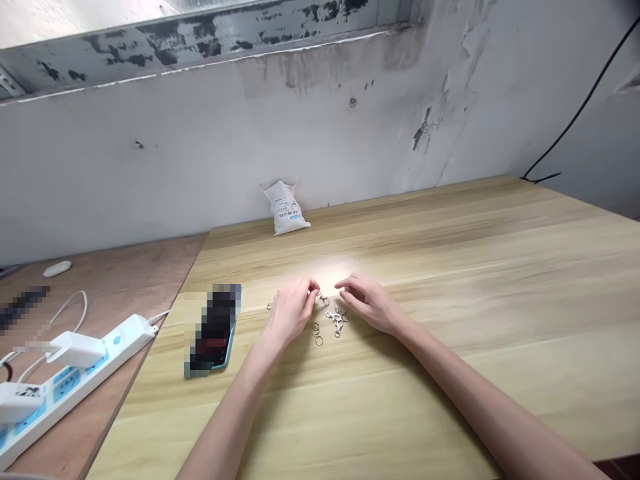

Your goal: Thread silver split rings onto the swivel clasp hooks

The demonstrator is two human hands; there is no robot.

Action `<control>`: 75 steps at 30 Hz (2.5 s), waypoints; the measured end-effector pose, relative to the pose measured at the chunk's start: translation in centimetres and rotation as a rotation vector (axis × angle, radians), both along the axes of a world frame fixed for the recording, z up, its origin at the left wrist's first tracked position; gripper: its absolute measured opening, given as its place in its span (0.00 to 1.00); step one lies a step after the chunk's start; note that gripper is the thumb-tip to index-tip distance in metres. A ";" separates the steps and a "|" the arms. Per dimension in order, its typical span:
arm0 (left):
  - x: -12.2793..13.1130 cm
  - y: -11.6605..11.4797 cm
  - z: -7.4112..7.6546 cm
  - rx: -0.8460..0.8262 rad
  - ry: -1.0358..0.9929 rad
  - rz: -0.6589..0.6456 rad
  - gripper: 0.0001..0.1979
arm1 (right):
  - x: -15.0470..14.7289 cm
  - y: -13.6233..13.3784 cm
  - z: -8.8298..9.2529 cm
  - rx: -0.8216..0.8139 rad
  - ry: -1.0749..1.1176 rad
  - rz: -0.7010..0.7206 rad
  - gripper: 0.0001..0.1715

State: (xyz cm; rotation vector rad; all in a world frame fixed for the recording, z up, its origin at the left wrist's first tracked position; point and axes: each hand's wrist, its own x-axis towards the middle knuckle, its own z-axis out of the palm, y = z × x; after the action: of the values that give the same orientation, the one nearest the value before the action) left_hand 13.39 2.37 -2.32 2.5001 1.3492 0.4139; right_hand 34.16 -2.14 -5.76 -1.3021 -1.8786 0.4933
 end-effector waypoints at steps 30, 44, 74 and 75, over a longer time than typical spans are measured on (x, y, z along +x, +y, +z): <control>-1.4 -2.6 0.6 0.044 -0.534 -0.251 0.07 | -3.0 -2.2 1.2 -0.111 0.196 0.150 0.18; -1.4 -2.4 -0.2 0.436 -0.307 -0.283 0.06 | -3.3 -2.2 1.3 -0.157 0.200 0.160 0.19; -1.1 -3.4 0.5 0.389 -0.420 -0.189 0.05 | -2.5 -3.0 2.4 -0.378 0.312 0.274 0.16; -1.1 -3.4 0.4 0.390 -0.411 -0.192 0.05 | -2.4 -2.9 2.3 -0.318 0.238 0.261 0.15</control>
State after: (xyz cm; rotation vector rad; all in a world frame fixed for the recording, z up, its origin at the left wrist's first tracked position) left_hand 12.24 -1.00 -1.94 2.6030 0.9276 1.1661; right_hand 31.77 -5.07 -3.50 -1.1366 -1.8246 1.0724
